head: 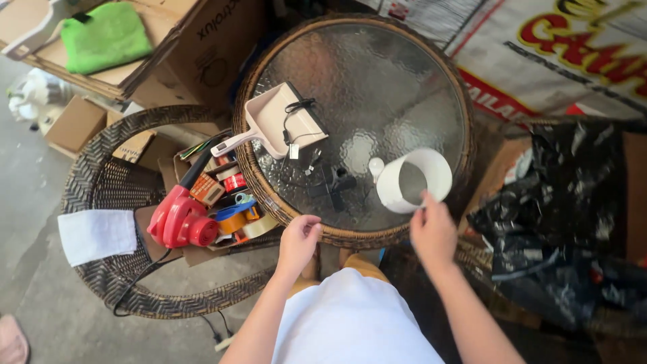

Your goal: The person assembles a white cylindrical lamp by screwing a light bulb into a black socket and inserting the socket into the lamp shade. They then pick up a red leaf blower, briefly direct it toward a vacuum cleaner on the floor, and return to the lamp, carrying it through a doorway into an adjacent room.

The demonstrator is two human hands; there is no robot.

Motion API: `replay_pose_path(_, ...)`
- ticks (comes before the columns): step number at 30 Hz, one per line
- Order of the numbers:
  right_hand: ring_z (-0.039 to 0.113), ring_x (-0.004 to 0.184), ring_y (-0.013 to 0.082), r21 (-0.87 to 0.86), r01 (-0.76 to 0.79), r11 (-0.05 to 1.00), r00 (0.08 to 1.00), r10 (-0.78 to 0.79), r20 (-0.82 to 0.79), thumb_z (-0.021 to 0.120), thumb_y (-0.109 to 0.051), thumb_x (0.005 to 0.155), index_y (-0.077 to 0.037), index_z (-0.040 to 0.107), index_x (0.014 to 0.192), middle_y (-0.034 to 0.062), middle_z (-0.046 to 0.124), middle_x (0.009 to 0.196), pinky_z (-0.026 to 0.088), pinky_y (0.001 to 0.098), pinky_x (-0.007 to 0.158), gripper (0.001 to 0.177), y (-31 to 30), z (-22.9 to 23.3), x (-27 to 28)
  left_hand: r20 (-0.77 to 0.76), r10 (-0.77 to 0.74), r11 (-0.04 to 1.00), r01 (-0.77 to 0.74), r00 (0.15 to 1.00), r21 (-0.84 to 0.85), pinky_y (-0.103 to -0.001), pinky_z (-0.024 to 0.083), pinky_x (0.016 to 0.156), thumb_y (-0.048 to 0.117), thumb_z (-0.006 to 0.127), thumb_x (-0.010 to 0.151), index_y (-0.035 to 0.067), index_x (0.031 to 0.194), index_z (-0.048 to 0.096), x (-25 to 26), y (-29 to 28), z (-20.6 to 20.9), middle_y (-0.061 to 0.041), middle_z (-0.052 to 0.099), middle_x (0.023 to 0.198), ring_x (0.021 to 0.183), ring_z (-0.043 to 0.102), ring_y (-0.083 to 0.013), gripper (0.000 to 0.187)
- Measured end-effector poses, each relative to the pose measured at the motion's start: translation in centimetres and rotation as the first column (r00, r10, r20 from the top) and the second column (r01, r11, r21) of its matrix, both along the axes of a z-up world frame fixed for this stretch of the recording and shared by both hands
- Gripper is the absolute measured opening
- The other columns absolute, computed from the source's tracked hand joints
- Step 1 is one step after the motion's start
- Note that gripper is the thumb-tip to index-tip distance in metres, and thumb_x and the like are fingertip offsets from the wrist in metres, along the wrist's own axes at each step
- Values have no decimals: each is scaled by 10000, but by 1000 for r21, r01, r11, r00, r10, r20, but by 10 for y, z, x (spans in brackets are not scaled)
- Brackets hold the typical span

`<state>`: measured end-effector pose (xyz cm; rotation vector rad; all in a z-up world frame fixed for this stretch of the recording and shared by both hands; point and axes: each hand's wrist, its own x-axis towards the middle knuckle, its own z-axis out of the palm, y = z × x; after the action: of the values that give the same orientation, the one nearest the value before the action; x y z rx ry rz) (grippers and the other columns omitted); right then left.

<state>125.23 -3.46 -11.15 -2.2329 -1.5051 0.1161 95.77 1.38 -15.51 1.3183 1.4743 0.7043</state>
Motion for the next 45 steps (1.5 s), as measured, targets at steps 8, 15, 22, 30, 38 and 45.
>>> replay_pose_path(8,672,916,402,-232,-404,885,883,311,-350,714,-196,876,-71,676,1029,162,682,1035,535,493,782,202,81,-116,-68,-50,139,990,-138,989,11,-314,554,713,131,695,890,40,1053,734,29,15,6,-62,720,928,749,675,-162,191)
replay_pose_path(15,654,907,425,-285,-466,838,857,348,-379,696,-179,891,-49,657,912,176,646,1020,517,520,774,137,89,-181,-69,52,290,953,-283,956,-111,-275,548,681,127,696,906,49,1047,729,30,-15,5,-26,734,826,712,655,-97,165)
replay_pose_path(22,675,790,276,-162,-122,979,831,11,-556,716,-181,923,-54,678,990,116,710,852,532,380,715,149,81,-134,-67,83,225,971,-216,971,-103,-267,542,677,122,693,918,50,1061,742,10,1,2,-24,734,828,713,641,-90,167)
replay_pose_path(30,578,748,71,-23,28,999,376,-32,-926,675,-65,947,-9,677,1062,-14,650,865,477,233,683,128,69,-75,-51,282,36,999,-42,959,16,-279,552,760,128,671,952,36,1099,724,14,59,-12,-37,756,924,818,686,-99,181)
replay_pose_path(38,595,772,75,-40,6,999,473,-38,-880,697,-68,935,-18,741,1123,9,681,898,498,238,720,200,89,-61,-46,130,-1,1000,4,992,-22,-312,570,736,159,713,890,22,1154,690,40,78,-1,-71,750,971,784,711,-163,298)
replay_pose_path(45,637,805,153,-84,-296,952,779,189,-597,707,-84,907,-71,772,1036,34,695,932,505,295,750,145,112,-25,-34,84,15,994,-6,996,-106,-305,587,766,186,753,855,17,1131,701,53,87,6,-71,772,932,828,741,-146,328)
